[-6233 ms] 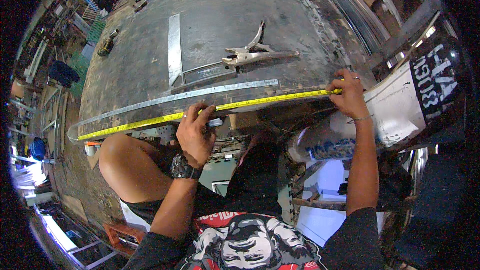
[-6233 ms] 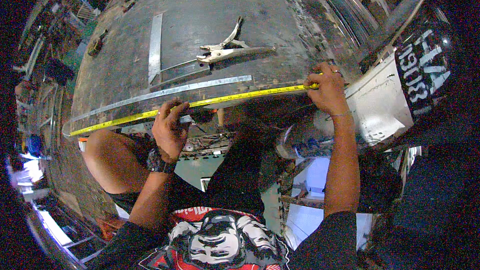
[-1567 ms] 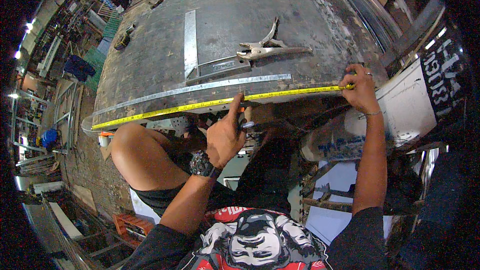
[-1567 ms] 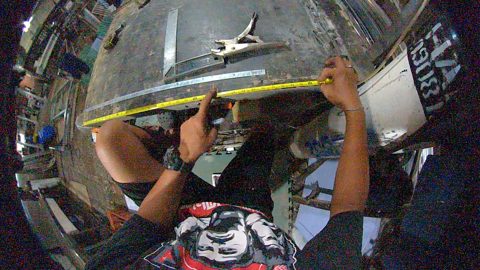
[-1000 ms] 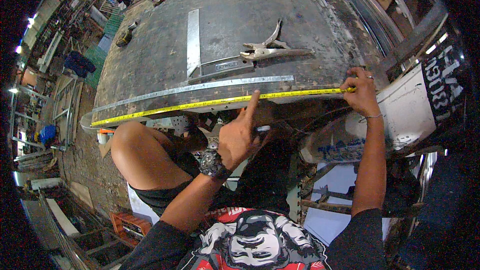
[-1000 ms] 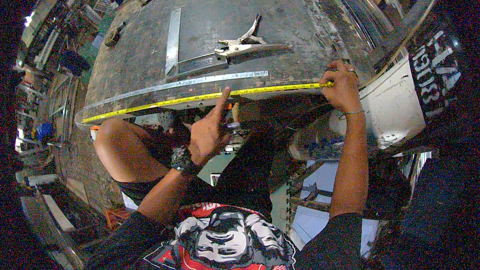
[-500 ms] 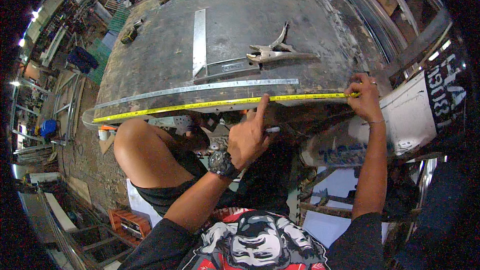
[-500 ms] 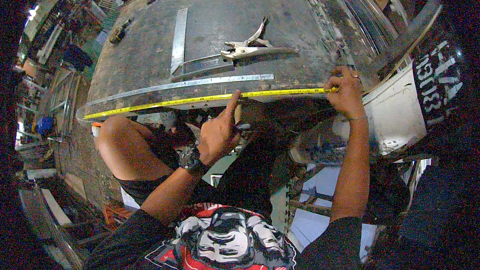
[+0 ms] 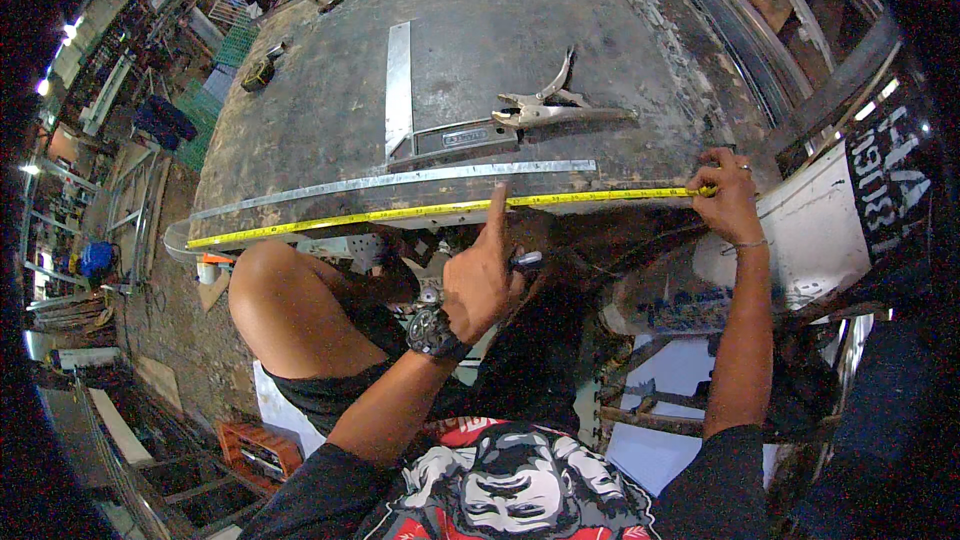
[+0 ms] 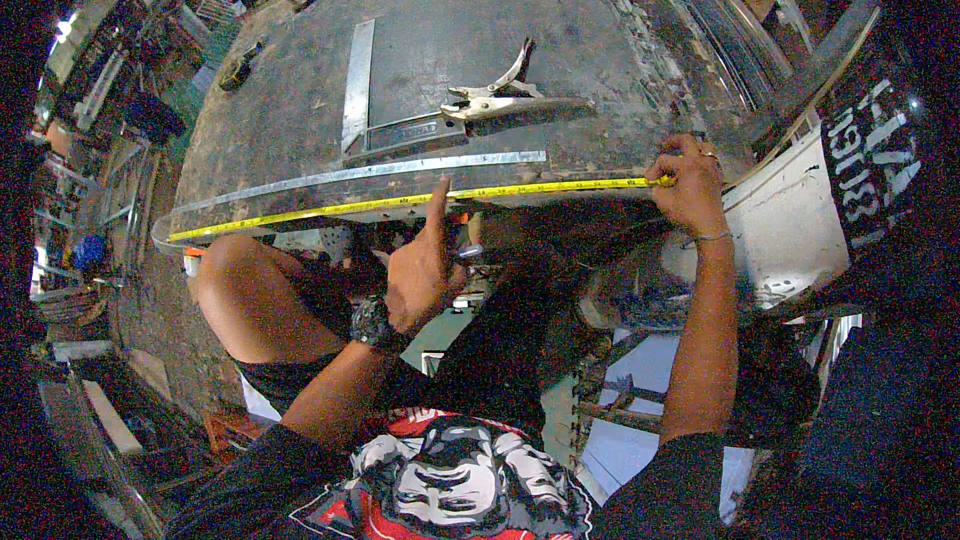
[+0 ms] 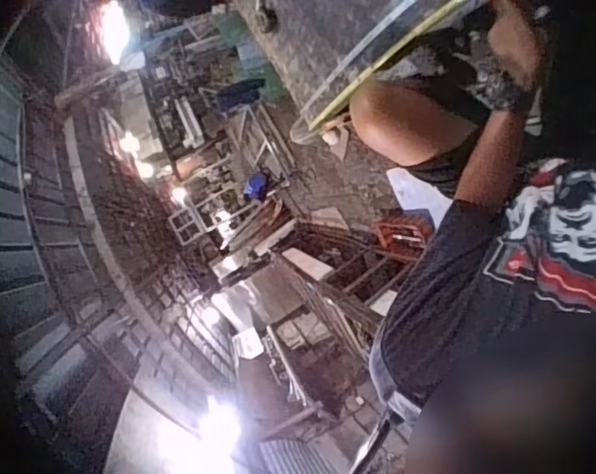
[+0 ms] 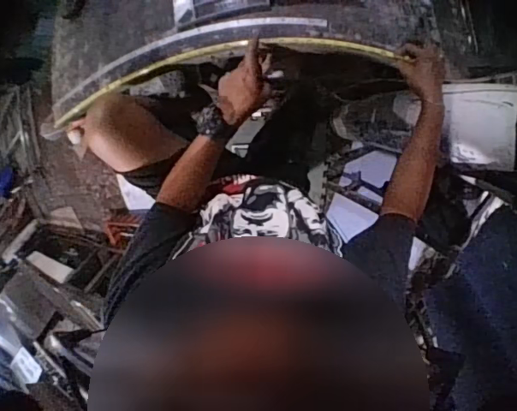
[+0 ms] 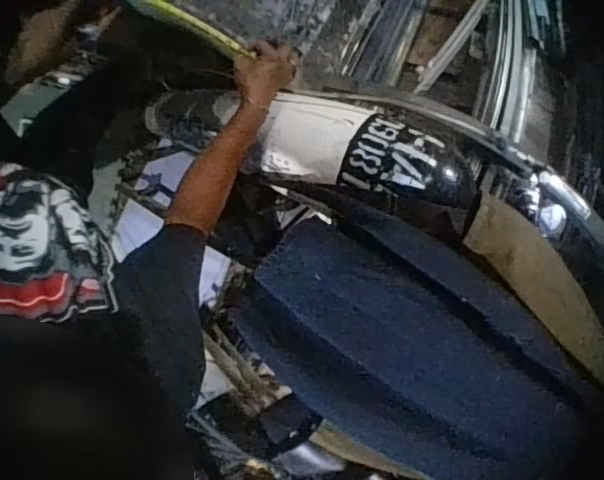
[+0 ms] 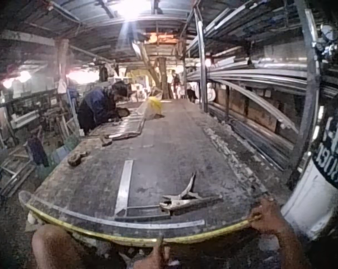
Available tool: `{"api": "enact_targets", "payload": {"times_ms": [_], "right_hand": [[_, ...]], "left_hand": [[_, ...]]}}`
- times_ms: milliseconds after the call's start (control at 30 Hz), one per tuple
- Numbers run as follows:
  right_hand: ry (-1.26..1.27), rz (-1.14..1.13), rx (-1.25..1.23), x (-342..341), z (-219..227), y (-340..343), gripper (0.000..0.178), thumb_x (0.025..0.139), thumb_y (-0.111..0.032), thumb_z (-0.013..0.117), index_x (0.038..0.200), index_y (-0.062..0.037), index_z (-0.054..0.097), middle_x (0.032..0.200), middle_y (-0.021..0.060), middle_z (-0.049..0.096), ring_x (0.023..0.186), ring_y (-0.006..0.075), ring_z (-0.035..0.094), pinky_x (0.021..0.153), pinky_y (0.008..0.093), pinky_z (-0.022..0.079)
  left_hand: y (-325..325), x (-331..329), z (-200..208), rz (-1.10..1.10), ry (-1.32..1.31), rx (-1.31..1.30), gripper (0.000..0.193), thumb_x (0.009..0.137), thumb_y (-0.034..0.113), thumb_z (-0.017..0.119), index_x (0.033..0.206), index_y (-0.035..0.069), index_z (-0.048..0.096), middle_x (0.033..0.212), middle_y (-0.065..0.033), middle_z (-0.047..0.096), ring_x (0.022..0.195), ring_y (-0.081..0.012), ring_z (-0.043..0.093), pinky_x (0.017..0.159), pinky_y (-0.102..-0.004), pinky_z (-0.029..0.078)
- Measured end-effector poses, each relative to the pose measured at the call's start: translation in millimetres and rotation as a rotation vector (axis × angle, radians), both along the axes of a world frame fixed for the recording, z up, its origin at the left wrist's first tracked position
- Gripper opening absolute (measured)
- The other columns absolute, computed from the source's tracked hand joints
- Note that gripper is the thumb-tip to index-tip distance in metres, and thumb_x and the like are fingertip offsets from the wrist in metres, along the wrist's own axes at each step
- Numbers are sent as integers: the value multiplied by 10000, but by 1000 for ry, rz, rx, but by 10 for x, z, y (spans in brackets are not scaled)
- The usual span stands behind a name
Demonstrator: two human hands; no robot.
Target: The person measures a metal frame on a workbench using a tape measure and a try square, then marks measurement points with a marker. The person also measures a larger metal frame on the floor.
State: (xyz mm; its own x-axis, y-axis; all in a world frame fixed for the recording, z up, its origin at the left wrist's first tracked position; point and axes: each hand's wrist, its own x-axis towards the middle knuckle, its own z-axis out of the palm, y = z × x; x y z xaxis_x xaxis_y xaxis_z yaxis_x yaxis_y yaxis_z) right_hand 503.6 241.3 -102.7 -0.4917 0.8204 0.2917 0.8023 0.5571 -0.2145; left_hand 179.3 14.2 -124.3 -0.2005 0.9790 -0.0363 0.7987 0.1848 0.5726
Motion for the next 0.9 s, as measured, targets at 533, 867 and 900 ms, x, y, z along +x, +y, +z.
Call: {"api": "enact_targets", "payload": {"times_ms": [533, 867, 900], "right_hand": [[-13, -9, 4, -23, 25, -24, 125, 661, -120, 732, 781, -149, 755, 1225, 95, 650, 1168, 366, 566, 1005, 467, 481], [-11, -67, -3, -21, 8, -45, 148, 661, -112, 745, 804, -153, 751, 1254, 104, 637, 1225, 375, 538, 1037, 460, 446], [-24, -60, -19, -17, 10, -40, 149, 663, -114, 745, 807, -154, 749, 1257, 104, 635, 1227, 373, 535, 1039, 458, 444]], "left_hand": [[-24, -136, 18, -36, 41, 26, 1040, 780, 101, 695, 1636, 76, 104, 1196, -250, 693, 930, -439, 706, 760, -498, 584], [10, -80, 51, -94, 52, 49, 1063, 783, 124, 736, 1647, 133, 116, 1219, -235, 687, 938, -431, 709, 757, -492, 590], [18, -71, 46, -100, 62, 15, 1072, 782, 129, 742, 1650, 143, 112, 1222, -234, 686, 940, -429, 709, 759, -491, 592]]}}
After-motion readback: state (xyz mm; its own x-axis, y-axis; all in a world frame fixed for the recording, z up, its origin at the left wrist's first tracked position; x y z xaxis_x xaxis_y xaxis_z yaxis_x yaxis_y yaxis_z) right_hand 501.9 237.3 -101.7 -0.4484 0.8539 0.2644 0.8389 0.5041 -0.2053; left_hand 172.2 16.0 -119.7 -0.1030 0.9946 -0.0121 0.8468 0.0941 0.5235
